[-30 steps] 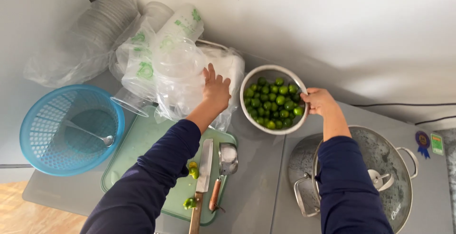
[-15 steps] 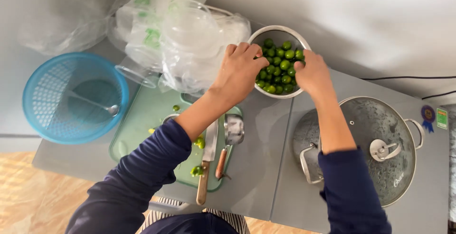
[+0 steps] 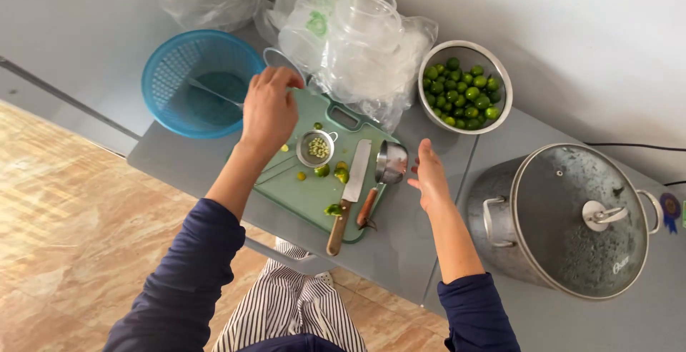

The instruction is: Preparing a lime-based beverage by squeezing limes into a cup, adding liquid from a large pot, and packaging it.

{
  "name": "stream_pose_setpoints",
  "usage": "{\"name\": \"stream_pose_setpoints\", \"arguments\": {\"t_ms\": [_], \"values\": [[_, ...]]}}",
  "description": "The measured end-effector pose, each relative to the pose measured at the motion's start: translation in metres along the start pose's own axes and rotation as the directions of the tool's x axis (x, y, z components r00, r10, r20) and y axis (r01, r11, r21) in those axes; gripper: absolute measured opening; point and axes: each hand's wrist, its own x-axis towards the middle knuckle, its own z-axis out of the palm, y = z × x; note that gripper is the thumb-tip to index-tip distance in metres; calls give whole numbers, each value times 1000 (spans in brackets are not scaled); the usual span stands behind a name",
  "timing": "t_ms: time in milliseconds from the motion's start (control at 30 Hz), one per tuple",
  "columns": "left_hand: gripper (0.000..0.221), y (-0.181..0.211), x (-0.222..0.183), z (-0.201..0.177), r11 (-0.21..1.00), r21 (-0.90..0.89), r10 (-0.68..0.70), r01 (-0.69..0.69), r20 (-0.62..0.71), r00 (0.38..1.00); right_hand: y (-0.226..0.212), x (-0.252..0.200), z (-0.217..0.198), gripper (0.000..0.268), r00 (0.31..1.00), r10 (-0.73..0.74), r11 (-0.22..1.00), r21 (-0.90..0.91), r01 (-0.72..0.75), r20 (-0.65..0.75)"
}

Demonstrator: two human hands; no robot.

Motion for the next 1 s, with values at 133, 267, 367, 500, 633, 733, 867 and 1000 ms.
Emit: {"name": "stream_pose_setpoints", "arguments": {"t_ms": [133,267,367,500,633,733,867,1000], "values": [[42,-90,-30,1,919,374,-147,122,38,988,63,17,8,83,988,153,977,150,-154,23],[41,-177,-62,9,669,739,-290,79,161,944,108,19,29,76,978,207,941,271,-205,21],[30,-203,-72,2,649,760,-283,-16,261,923,143,45,40,71,992,118,878,471,-89,-33],[25,-213,-65,-30,795,603,-235,-74,417,878,133,27,67,72,966,195,822,566,-66,-171],[26,-195,-36,-84,826,551,-137,-115,395,908,114,1,84,76,948,208,861,505,-61,-239],[28,-179,-10,-114,834,524,-58,-173,395,917,97,-11,102,75,922,242,861,505,-61,-302],[34,-163,9,-146,853,469,-11,-229,454,891,70,-37,152,79,946,200,877,477,-58,-255],[40,-159,15,-173,890,372,71,-266,463,884,70,-29,172,86,916,170,876,482,28,-362]]}}
